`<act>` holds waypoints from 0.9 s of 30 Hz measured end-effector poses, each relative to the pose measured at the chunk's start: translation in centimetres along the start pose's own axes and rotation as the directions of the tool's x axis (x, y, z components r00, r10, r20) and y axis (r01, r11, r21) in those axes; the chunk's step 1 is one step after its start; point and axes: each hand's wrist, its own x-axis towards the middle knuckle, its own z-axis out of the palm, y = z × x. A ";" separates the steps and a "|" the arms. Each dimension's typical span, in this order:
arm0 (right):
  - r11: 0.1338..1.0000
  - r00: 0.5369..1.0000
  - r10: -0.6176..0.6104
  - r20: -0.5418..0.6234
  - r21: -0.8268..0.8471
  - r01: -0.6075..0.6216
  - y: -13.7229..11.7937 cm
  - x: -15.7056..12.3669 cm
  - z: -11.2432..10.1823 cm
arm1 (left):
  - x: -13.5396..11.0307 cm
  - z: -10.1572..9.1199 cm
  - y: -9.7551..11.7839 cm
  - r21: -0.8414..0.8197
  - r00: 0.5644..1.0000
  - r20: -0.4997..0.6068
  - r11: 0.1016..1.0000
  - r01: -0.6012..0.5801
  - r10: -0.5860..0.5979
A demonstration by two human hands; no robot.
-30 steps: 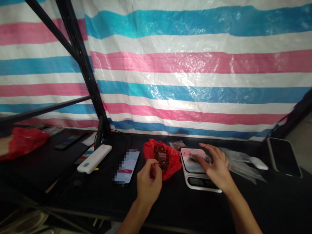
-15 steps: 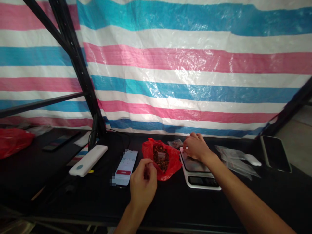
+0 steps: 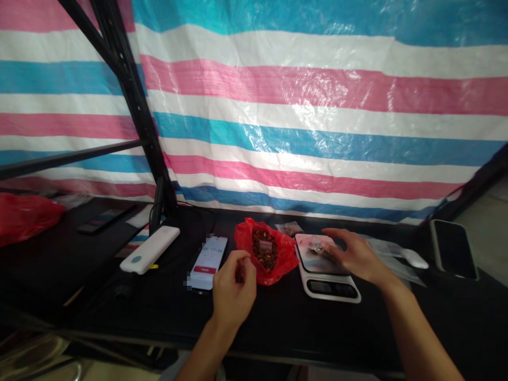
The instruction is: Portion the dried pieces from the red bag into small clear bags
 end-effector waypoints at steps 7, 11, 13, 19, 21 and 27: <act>0.993 0.998 0.059 -0.031 0.104 -0.056 -0.2 -0.7 1.5 | -0.4 0.6 -0.1 -0.003 1.000 0.027 1.000 0.003 -0.003; 0.962 0.993 0.093 -0.077 0.264 -0.070 -0.6 -1.1 2.3 | -0.7 1.1 0.4 -0.017 0.999 0.048 1.000 0.002 -0.001; 0.923 0.987 0.099 -0.129 0.383 -0.042 -1.2 -1.4 2.6 | -1.0 1.2 0.6 -0.032 0.998 0.070 0.999 0.008 -0.006; 0.811 0.964 0.058 -0.258 0.576 0.105 -7.0 -2.8 3.4 | -1.1 1.5 1.1 -0.122 0.976 0.208 0.989 0.085 -0.058; 0.735 0.975 -0.041 -0.217 0.655 0.176 -10.1 -3.4 3.6 | -1.1 1.6 1.2 -0.184 0.952 0.279 0.966 0.180 -0.124; 0.665 0.942 -0.336 0.002 0.709 0.236 -16.1 -4.9 3.8 | -1.0 1.3 0.1 -0.343 0.901 0.337 0.855 0.389 -0.274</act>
